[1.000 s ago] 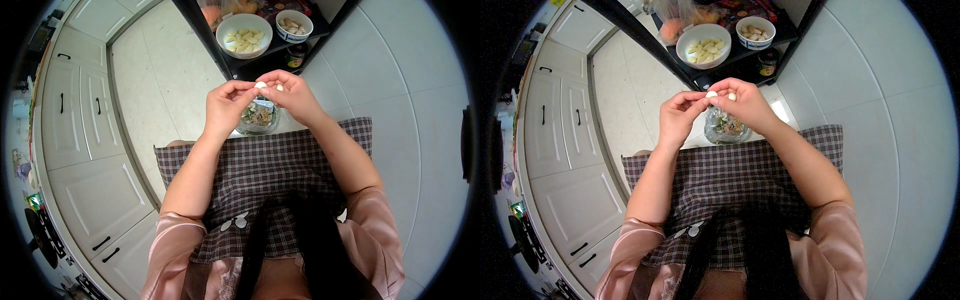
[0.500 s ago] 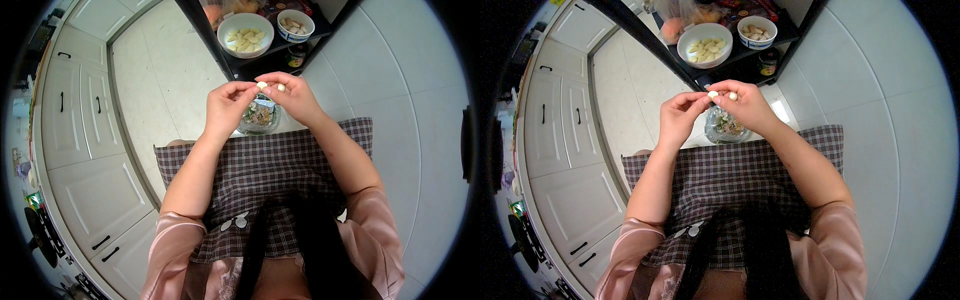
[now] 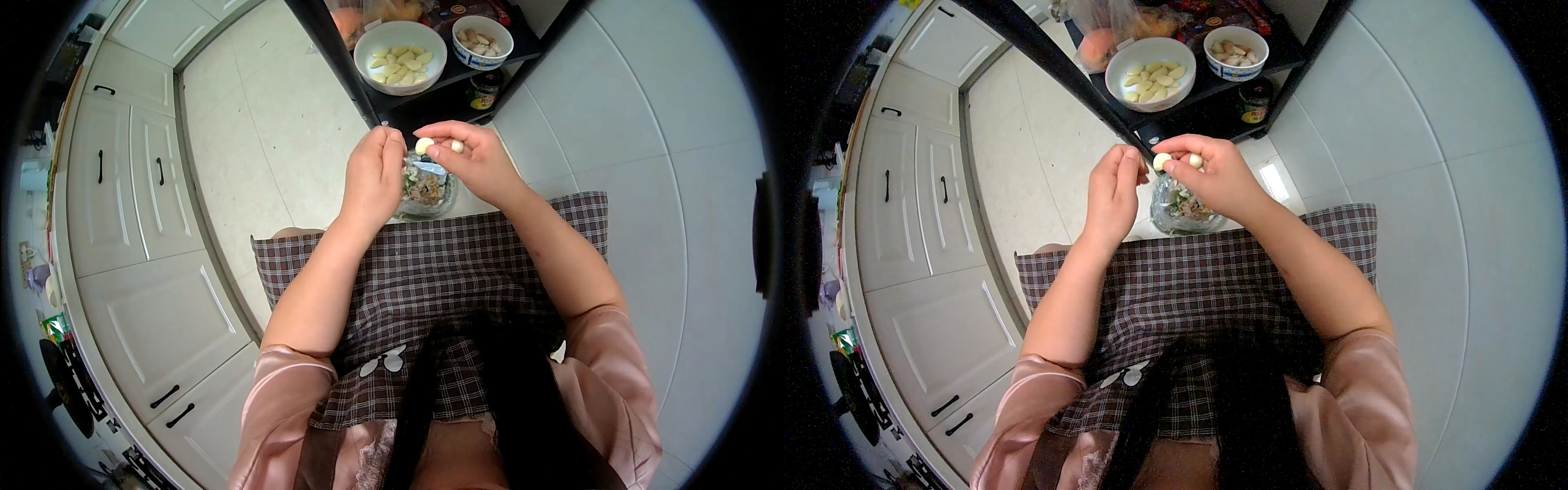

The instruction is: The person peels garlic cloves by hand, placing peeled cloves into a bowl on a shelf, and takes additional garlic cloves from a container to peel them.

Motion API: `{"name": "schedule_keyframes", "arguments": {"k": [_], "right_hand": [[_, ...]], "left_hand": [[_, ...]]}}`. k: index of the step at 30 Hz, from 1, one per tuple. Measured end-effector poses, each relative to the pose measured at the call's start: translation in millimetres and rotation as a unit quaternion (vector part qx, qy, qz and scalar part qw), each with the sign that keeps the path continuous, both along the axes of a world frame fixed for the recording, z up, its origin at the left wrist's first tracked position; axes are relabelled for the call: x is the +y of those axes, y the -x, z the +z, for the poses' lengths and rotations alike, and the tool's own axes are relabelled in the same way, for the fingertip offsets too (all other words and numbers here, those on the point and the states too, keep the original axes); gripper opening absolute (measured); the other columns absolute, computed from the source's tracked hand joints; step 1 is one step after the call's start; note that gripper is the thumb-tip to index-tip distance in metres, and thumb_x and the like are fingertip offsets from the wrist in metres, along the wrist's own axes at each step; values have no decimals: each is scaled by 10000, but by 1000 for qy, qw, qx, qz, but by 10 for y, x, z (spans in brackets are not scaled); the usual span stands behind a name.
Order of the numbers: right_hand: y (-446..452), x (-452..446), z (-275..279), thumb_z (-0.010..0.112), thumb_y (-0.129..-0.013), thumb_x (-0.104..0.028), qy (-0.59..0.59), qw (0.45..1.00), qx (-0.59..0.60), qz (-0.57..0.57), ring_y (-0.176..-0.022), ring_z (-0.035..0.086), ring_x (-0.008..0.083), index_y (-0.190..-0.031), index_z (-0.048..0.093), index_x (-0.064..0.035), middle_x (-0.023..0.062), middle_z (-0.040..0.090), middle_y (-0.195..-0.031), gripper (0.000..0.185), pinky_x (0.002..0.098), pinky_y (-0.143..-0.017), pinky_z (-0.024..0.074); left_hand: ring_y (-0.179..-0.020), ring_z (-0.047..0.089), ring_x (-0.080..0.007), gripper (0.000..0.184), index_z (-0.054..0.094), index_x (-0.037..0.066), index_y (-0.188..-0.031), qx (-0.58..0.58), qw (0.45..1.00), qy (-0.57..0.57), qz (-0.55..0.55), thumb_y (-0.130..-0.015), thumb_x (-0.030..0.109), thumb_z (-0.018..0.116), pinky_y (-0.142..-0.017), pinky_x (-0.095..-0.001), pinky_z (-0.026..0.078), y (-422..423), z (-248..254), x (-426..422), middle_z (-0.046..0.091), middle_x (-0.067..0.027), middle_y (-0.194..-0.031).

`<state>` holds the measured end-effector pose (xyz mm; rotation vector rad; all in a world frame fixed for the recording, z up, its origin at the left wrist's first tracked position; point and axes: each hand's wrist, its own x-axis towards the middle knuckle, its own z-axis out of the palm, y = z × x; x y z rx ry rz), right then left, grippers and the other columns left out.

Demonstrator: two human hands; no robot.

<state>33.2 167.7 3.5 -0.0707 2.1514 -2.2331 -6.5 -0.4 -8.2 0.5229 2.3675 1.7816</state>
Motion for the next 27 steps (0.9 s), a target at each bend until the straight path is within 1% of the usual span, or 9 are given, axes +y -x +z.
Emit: {"name": "schedule_keyframes", "arguments": {"k": [2, 4, 7, 11, 18, 20, 24, 26, 27], "right_hand": [[1, -2, -6, 610, -811, -80, -23, 999, 23, -20, -791, 552, 59, -983, 623, -10, 17, 624, -862, 187, 215, -714, 456], [8, -12, -26, 615, -804, -72, -1, 999, 23, -29, -764, 539, 50, -953, 621, -8, 5, 612, -835, 162, 207, -689, 449], [2, -14, -13, 625, -790, -58, -2, 999, 27, -44, -709, 509, 35, -899, 616, -12, -15, 588, -788, 119, 195, -639, 431], [-17, 3, 14, 632, -773, -47, -110, 991, 66, -34, -663, 480, 29, -878, 617, -30, -24, 581, -779, 107, 193, -597, 407], [16, -3, 15, 631, -784, -56, -77, 994, 61, -47, -659, 487, 37, -897, 612, -22, -24, 577, -763, 119, 202, -601, 415], [29, 20, 41, 615, -812, -88, 58, 998, -32, -17, -646, 487, 35, -919, 602, -17, -18, 576, -763, 129, 194, -570, 406], [41, 79, 37, 603, -835, -131, 64, 993, -95, 11, -612, 464, 24, -944, 590, -13, -3, 576, -764, 161, 172, -517, 366], [54, 99, -39, 599, -846, -153, 183, 970, -147, 59, -570, 431, 18, -935, 588, -18, 7, 571, -746, 163, 158, -461, 305], [55, 103, -33, 599, -846, -153, 183, 970, -146, 58, -570, 431, 18, -935, 588, -18, 7, 571, -746, 163, 158, -461, 305]], "left_hand": [[-675, 517, -72, 220, 559, 7, -800, -16, 1000, 10, -12, -903, 200, 546, -618, -203, 414, 1, -3, -11, 579, -23, -750], [-702, 539, -75, 178, 577, 17, -825, -119, 990, -75, -20, -883, 186, 585, -633, -212, 433, -29, 71, 30, 598, -28, -786], [-735, 566, -79, 135, 599, 14, -873, -159, 969, -189, -3, -843, 140, 639, -650, -216, 455, -58, 189, 98, 621, -38, -826], [-772, 587, -92, 162, 608, -2, -924, -189, 966, -170, -38, -795, 66, 679, -681, -218, 478, -22, 136, 43, 633, -58, -866], [-813, 588, -111, 276, 572, -39, -1003, -135, 974, -182, -29, -755, -17, 690, -748, -221, 500, -23, 136, 81, 617, -80, -896], [-829, 587, -114, 310, 558, -43, -1031, -112, 978, -177, -19, -751, -26, 690, -753, -222, 502, -23, 142, 89, 611, -85, -909], [-851, 587, -122, 353, 539, -43, -1064, -73, 984, -157, -42, -746, -33, 691, -757, -233, 503, -7, 107, 62, 604, -91, -925], [-847, 588, -123, 341, 544, -42, -1057, -65, 986, -148, -47, -749, -30, 689, -758, -236, 503, -4, 119, 51, 608, -92, -918], [-849, 590, -125, 326, 548, -41, -1048, -78, 986, -136, -53, -753, -30, 685, -761, -236, 501, -7, 151, 43, 612, -91, -909]]}}
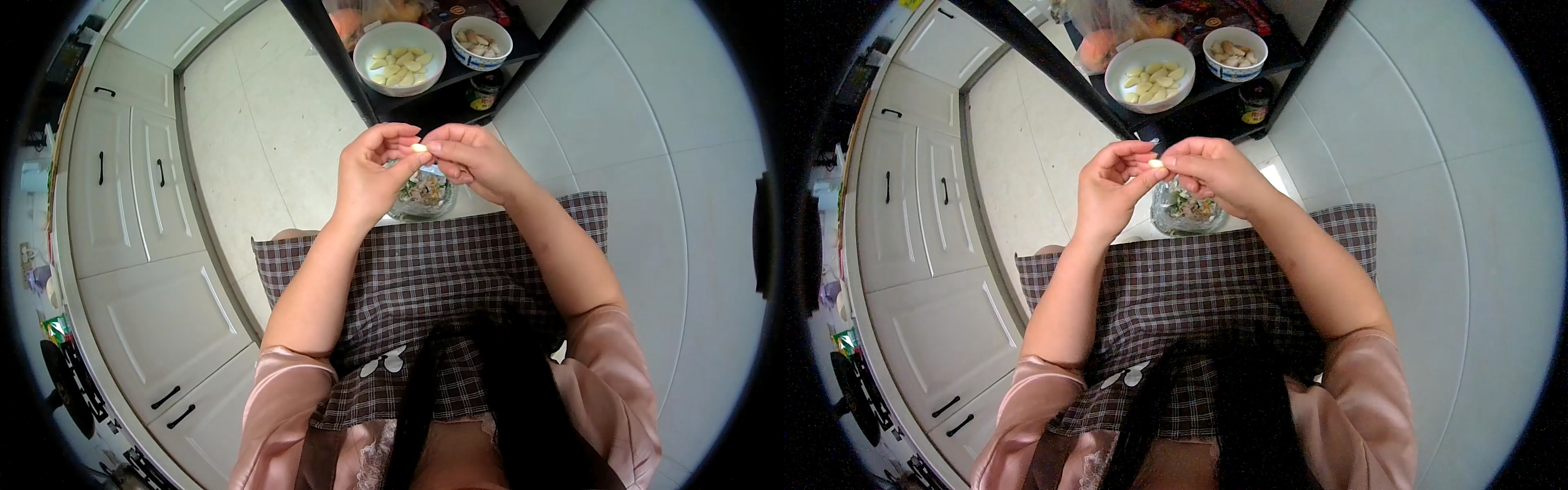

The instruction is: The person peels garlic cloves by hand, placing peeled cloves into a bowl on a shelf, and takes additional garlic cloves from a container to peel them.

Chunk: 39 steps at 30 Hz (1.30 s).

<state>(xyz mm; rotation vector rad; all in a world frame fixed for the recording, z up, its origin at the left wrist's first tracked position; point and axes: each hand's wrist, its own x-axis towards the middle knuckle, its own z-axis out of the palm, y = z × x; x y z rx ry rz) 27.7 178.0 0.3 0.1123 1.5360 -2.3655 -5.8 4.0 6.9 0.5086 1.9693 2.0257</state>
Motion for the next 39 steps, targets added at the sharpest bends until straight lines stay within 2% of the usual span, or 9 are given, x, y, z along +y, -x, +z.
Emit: {"name": "schedule_keyframes", "arguments": {"k": [2, 7, 11, 20, 23, 29, 30, 34, 39], "right_hand": [[7, 5, 19, 590, -855, -150, 74, 993, -88, 39, -553, 421, 24, -919, 578, -4, 22, 571, -746, 159, 156, -436, 278], [59, 77, -83, 576, -859, -114, 138, 982, -117, 58, -544, 417, 18, -913, 570, 6, 38, 578, -774, 132, 146, -422, 273], [88, 78, -64, 574, -858, -96, 165, 976, -130, 63, -535, 410, 14, -929, 566, 10, 49, 580, -777, 128, 144, -421, 283], [363, -16, 0, 582, -842, -71, 34, 995, -3, -99, -570, 446, 36, -919, 578, 38, 81, 610, -831, 134, 160, -443, 318], [595, 15, 22, 539, -870, -76, 43, 986, 63, -150, -642, 446, 51, -1159, 461, 89, 153, 594, -1025, 342, 173, -491, 353], [610, -33, 113, 402, -879, -10, 163, 975, 29, -150, -874, 528, 180, -1301, 256, 140, 253, 463, -1223, 471, 260, -672, 432], [603, -62, 110, 436, -861, -4, 166, 970, 29, -173, -948, 547, 219, -1259, 319, 138, 191, 501, -1157, 439, 269, -674, 404], [635, -63, 53, 432, -857, -2, 145, 968, 76, -193, -1063, 530, 231, -1242, 351, 126, 202, 502, -1188, 415, 261, -730, 412], [512, 23, 37, 454, -900, -44, 77, 978, 111, -159, -907, 534, 159, -1190, 435, 74, 170, 534, -1134, 314, 241, -722, 439]], "left_hand": [[-850, 592, -127, 311, 552, -41, -1039, -12, 1000, 13, -9, -757, -29, 681, -763, -237, 499, -1, 19, -10, 617, -91, -900], [-860, 600, -130, 260, 567, -26, -1043, -138, 988, -66, -35, -797, 0, 647, -775, -250, 494, 17, 23, -41, 638, -95, -933], [-856, 599, -127, 248, 569, -19, -1064, -131, 988, -75, -28, -826, 25, 621, -772, -254, 494, 22, -8, -27, 641, -103, -966], [-809, 590, -114, 224, 569, -32, -1069, -100, 983, -80, 133, -857, 40, 582, -749, -239, 485, 62, -27, 14, 646, -100, -954], [-809, 586, -107, 206, 576, -31, -1053, -93, 990, -50, 89, -863, 47, 576, -745, -232, 480, 43, -111, 36, 644, -93, -949], [-874, 576, -112, 211, 572, -26, -1067, -3, 998, 52, 43, -868, 44, 565, -797, -238, 463, -17, -175, 71, 632, -83, -979], [-874, 576, -112, 211, 572, -26, -1067, -4, 998, 52, 44, -868, 44, 565, -797, -238, 463, -1, -197, 70, 632, -83, -979], [-960, 566, -142, 252, 542, -34, -1104, -40, 994, -28, 103, -859, 21, 554, -841, -260, 450, 287, -381, 88, 604, -101, -1062], [-893, 573, -132, 232, 536, -32, -1082, -85, 988, -24, 123, -859, 32, 525, -802, -252, 451, 368, -227, -13, 630, -96, -1014]]}}
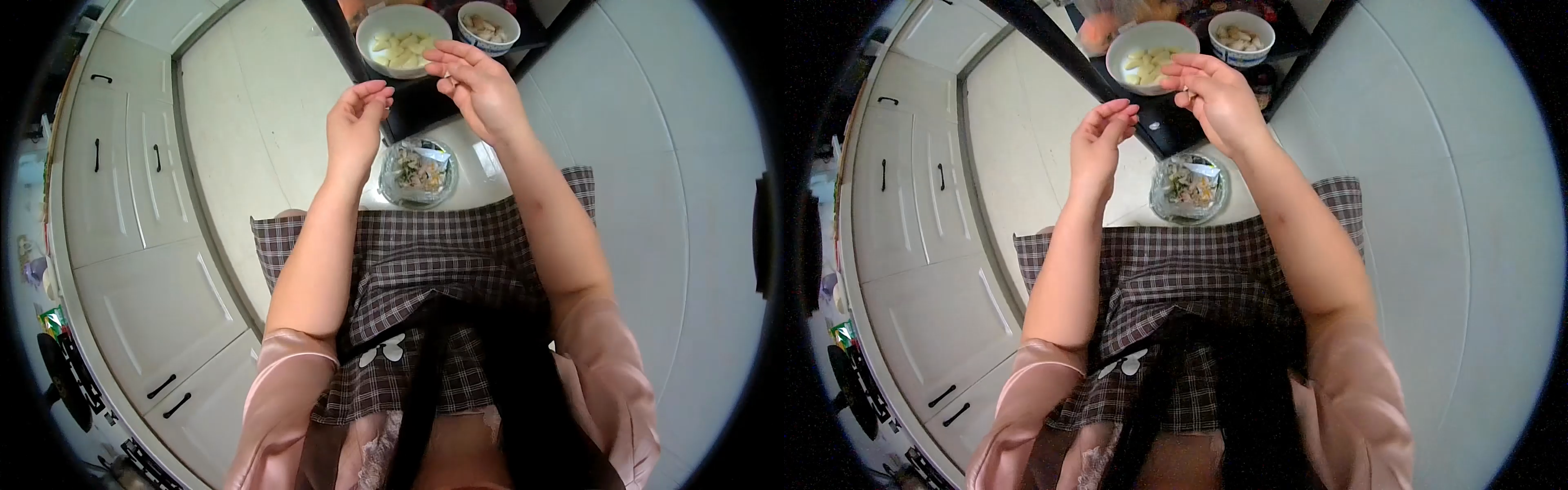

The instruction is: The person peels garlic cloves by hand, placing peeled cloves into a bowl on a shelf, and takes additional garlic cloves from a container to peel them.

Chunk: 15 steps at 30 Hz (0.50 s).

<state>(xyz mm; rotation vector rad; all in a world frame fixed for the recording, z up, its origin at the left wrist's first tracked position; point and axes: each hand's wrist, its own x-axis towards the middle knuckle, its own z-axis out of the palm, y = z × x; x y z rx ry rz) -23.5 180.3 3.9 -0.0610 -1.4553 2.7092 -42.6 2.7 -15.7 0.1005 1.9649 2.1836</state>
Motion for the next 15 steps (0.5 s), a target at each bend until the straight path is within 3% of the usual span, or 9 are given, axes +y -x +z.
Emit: {"name": "schedule_keyframes", "arguments": {"k": [3, 5, 6, 7, 10, 12, 14, 15], "right_hand": [[-179, 9, -105, 438, -916, -65, -52, 998, -27, 32, -812, 523, 112, -1156, 468, 52, 118, 573, -1037, 269, 212, -688, 433], [-347, -26, -104, 421, -924, -84, -180, 978, -84, 67, -702, 493, 64, -1109, 512, 26, 46, 581, -915, 234, 182, -615, 409], [-428, -27, -114, 421, -924, -84, -180, 977, -87, 71, -702, 493, 64, -1109, 512, 26, 46, 581, -915, 234, 182, -615, 409], [-501, -10, -132, 424, -917, -85, -226, 964, -93, 106, -661, 474, 54, -1092, 527, 19, 25, 572, -876, 227, 179, -583, 393], [-680, -10, -189, 427, -901, -92, -292, 942, -110, 127, -583, 426, 50, -1040, 570, -9, -11, 542, -788, 216, 188, -518, 360], [-713, 51, -106, 431, -900, -110, -409, 890, -65, 192, -588, 425, 47, -1021, 587, -37, -19, 542, -769, 210, 186, -519, 357], [-796, 74, -40, 421, -891, -102, -417, 887, -64, 190, -599, 465, 98, -996, 599, -52, 17, 548, -753, 213, 225, -546, 390], [-829, 72, -18, 430, -881, -93, -478, 859, -46, 180, -623, 502, 152, -996, 591, -44, 53, 562, -764, 203, 264, -572, 412]], "left_hand": [[-854, 571, -122, 203, 552, -16, -1052, -4, 1000, 29, 4, -869, 66, 521, -775, -243, 445, 29, -98, -117, 641, -82, -968], [-842, 583, -133, 197, 562, -17, -1038, -16, 994, 108, -4, -868, 73, 520, -767, -247, 448, 36, -221, -211, 643, -81, -943], [-842, 583, -133, 197, 562, -17, -1038, -20, 994, 108, -2, -868, 73, 520, -767, -247, 448, 21, -364, -273, 643, -81, -943], [-819, 593, -143, 182, 577, -23, -1005, 0, 981, 193, -30, -860, 75, 527, -751, -254, 456, 7, -588, -334, 646, -87, -908], [-756, 622, -187, 177, 614, -38, -928, -13, 914, 380, -143, -825, 98, 569, -713, -286, 481, -63, -1260, -411, 659, -122, -835], [-783, 638, -256, 209, 659, 9, -908, -3, 828, 484, -284, -775, 164, 614, -741, -335, 492, -5, -1726, -423, 664, -159, -859], [-807, 633, -293, 178, 682, 51, -862, 28, 751, 575, -324, -767, 163, 582, -756, -354, 492, 50, -2078, -403, 659, -163, -869], [-818, 627, -305, 183, 688, 62, -860, 36, 748, 587, -309, -763, 155, 564, -765, -359, 491, 22, -2282, -397, 654, -165, -881]]}}
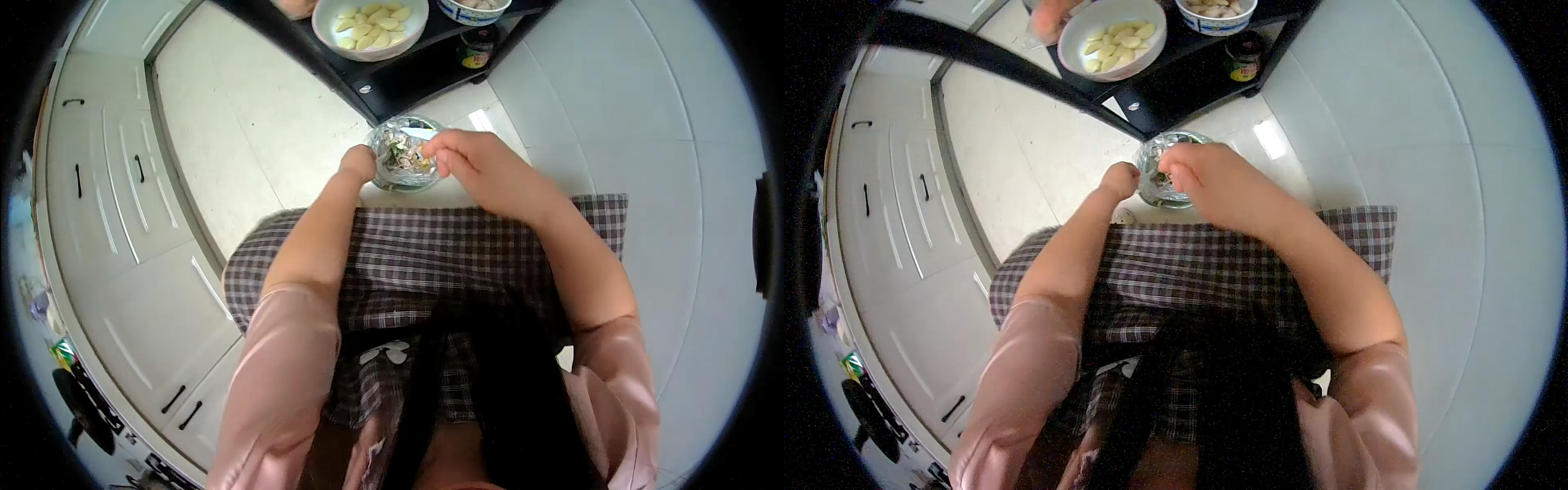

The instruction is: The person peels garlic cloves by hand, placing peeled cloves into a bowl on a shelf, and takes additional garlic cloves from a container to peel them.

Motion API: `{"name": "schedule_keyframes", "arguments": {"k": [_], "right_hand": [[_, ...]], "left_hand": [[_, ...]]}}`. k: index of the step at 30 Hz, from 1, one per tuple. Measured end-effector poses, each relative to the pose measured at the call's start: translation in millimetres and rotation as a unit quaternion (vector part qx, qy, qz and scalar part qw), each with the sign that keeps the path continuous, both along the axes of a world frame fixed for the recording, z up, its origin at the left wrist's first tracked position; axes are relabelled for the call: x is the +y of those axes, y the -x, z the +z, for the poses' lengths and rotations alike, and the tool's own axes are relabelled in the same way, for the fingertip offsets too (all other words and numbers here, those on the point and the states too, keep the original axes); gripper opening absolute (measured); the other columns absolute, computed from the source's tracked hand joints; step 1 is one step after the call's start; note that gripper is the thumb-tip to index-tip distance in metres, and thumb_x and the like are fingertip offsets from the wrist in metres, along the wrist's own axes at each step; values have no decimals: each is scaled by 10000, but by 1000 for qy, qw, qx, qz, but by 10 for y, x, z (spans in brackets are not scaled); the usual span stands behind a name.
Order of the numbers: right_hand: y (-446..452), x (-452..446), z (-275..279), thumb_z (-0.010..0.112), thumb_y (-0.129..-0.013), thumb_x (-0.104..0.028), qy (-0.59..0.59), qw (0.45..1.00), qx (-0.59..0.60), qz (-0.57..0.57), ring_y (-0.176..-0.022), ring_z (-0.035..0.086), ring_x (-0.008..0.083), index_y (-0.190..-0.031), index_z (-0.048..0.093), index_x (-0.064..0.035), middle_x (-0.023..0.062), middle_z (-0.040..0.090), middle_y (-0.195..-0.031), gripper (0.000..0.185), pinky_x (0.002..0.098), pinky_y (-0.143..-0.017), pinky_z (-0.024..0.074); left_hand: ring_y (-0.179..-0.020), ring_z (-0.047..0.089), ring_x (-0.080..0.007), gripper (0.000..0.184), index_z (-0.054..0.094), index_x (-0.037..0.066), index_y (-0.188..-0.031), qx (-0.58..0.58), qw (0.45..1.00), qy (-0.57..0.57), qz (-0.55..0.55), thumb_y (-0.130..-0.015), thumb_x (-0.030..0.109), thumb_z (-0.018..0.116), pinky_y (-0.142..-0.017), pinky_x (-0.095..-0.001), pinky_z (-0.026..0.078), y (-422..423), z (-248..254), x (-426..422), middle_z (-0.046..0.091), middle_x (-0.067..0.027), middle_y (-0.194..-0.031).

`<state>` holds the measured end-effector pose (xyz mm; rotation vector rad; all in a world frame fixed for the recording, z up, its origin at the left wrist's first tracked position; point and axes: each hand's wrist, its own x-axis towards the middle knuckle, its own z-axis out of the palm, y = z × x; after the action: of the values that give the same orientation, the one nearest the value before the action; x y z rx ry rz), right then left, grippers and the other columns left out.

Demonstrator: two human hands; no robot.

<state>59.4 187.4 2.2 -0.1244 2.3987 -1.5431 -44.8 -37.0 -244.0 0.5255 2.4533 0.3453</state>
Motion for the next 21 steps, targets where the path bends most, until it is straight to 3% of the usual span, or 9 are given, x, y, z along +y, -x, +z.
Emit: {"name": "schedule_keyframes", "arguments": {"k": [2, 5, 9, 12, 14, 15, 16, 19, 21], "right_hand": [[-116, 25, -151, 462, -837, -58, -122, 991, 56, 0, -738, 579, 315, -989, 565, -34, 149, 593, -825, 185, 392, -669, 459], [-239, -8, -151, 494, -780, -29, -188, 979, 60, 39, -782, 589, 333, -975, 533, -25, 155, 597, -875, 199, 413, -691, 472], [-292, -50, -81, 513, -729, -19, -199, 975, 4, 100, -772, 597, 318, -936, 504, -10, 149, 575, -856, 207, 403, -672, 486], [-323, -57, -129, 534, -711, -36, -197, 969, 33, 143, -696, 596, 294, -886, 482, 4, 128, 543, -788, 187, 375, -575, 488], [-303, -39, -141, 526, -734, -66, -198, 971, 32, 133, -689, 612, 280, -850, 514, -2, 126, 569, -772, 133, 372, -563, 498], [-292, -36, -131, 518, -756, -96, -198, 971, 33, 131, -682, 627, 267, -813, 547, -8, 123, 595, -756, 109, 369, -551, 508], [-275, -29, -120, 518, -756, -96, -198, 972, 30, 127, -682, 627, 267, -813, 547, -8, 123, 595, -756, 109, 369, -551, 508], [-248, -10, -94, 523, -750, -96, -228, 965, 30, 123, -674, 633, 254, -816, 551, -4, 118, 589, -733, 117, 363, -527, 509], [-239, -2, -97, 527, -741, -94, -228, 962, 43, 144, -642, 631, 234, -817, 552, 4, 119, 583, -722, 127, 345, -483, 503]], "left_hand": [[-832, 617, -322, 211, 695, 80, -884, 9, 998, -2, 55, -752, 136, 541, -783, -363, 487, -18, -312, 143, 648, -178, -884], [-897, 606, -325, 195, 684, 71, -876, 4, 990, 3, 140, -775, 132, 529, -785, -381, 483, -97, -557, 329, 641, -169, -936], [-909, 600, -339, 202, 673, 73, -904, 9, 985, 37, 168, -805, 155, 517, -783, -399, 481, -19, -749, 559, 636, -179, -948], [-935, 595, -344, 229, 650, 65, -964, -18, 980, 28, 199, -835, 168, 492, -802, -407, 472, 46, -901, 643, 629, -182, -985], [-947, 598, -324, 418, 605, 57, -1041, -46, 982, 64, 169, -644, 132, 711, -813, -378, 483, 132, -1292, 578, 625, -160, -1028], [-947, 598, -324, 418, 605, 57, -1041, -48, 983, 65, 163, -644, 132, 711, -813, -378, 483, 142, -1269, 618, 625, -160, -1028], [-963, 591, -336, 301, 608, 54, -1045, -39, 981, 76, 172, -767, 155, 556, -828, -390, 469, 124, -1198, 659, 622, -175, -1028], [-965, 590, -352, 303, 617, 59, -1036, -26, 977, 78, 197, -898, 189, 382, -826, -409, 463, 103, -1249, 647, 620, -195, -1021], [-945, 599, -346, 306, 622, 51, -1012, -3, 986, 120, 117, -899, 183, 371, -811, -415, 471, 120, -1232, 643, 626, -187, -1010]]}}
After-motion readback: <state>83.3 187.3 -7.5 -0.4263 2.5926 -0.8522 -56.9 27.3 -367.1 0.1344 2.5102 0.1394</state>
